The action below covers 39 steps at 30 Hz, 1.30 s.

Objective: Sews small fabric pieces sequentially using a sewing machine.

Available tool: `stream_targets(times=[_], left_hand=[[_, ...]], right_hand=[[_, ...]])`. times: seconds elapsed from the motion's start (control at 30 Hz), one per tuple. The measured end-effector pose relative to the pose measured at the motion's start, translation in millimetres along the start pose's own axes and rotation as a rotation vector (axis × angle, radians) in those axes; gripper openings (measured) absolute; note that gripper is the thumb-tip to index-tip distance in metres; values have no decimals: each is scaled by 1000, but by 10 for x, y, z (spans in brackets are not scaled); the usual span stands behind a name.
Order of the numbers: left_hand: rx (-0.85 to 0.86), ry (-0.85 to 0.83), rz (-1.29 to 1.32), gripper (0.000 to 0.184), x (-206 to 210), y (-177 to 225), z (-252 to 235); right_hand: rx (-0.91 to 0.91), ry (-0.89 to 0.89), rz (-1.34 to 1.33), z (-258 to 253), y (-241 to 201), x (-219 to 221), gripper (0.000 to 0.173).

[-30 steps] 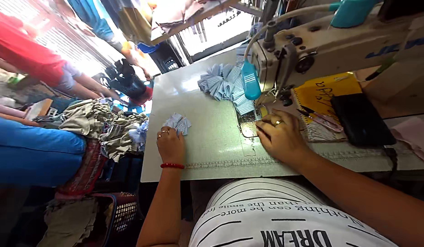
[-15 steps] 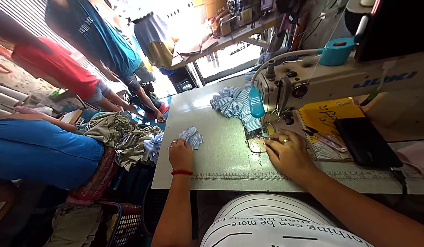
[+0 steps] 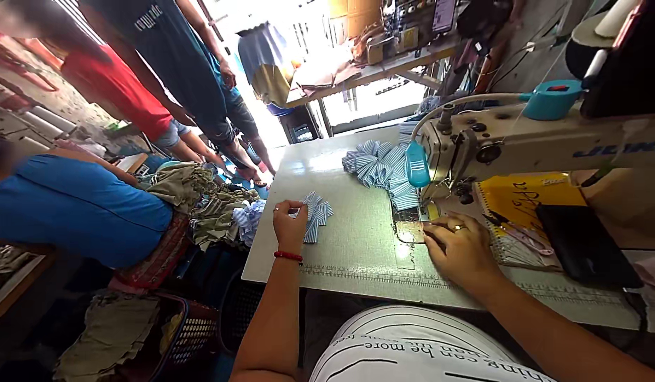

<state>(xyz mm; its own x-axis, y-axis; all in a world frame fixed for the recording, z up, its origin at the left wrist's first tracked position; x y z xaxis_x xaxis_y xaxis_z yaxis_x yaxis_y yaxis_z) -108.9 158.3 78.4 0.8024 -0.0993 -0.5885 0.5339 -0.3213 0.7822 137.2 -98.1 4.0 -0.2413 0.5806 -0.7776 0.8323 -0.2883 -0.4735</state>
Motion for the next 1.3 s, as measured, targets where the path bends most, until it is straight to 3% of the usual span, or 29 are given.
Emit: stream_targets(times=[0.27, 0.33, 0.5, 0.67, 0.83, 0.93, 1.03, 1.23, 1.3], left_hand=[[153, -22, -44, 30, -105, 123, -38], [173, -12, 45, 31, -115, 117, -63], [38, -54, 481, 34, -25, 101, 21], [24, -247, 776, 37, 267, 352, 355], [-49, -547, 1094, 38, 828, 620, 939], [-70, -649, 1232, 41, 963, 736, 1112], [23, -716, 1214, 38, 989, 788, 1152], [235, -597, 884, 28, 921, 853, 1161], [288, -555, 787, 38, 900, 878, 1152]], right_hand=[[32, -30, 16, 7, 7, -14, 33], [25, -20, 22, 6, 15, -4, 32], [-45, 41, -95, 18, -86, -84, 26], [68, -57, -548, -5, -404, -132, 26], [290, -210, -1080, -64, -800, -148, 46], [324, -173, -1218, -58, -847, -174, 28], [226, -29, -1178, -32, -768, -253, 7], [22, 129, -909, 32, -668, -440, 11], [10, 123, -852, 45, -665, -449, 13]])
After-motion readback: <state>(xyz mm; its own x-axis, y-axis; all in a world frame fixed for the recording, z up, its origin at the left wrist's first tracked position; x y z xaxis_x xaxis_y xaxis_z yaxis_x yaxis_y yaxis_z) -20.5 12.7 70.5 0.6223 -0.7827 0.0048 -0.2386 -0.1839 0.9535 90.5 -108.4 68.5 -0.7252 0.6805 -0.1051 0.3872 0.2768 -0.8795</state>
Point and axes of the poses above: each hand's wrist, its own z-axis away from the middle knuckle, its own x-axis out of the palm, y = z × x, the point moved 8 cm from there along -z, towards the middle knuckle, and after that the axes turned 2 degrees about -z, right-handed, at the moved point
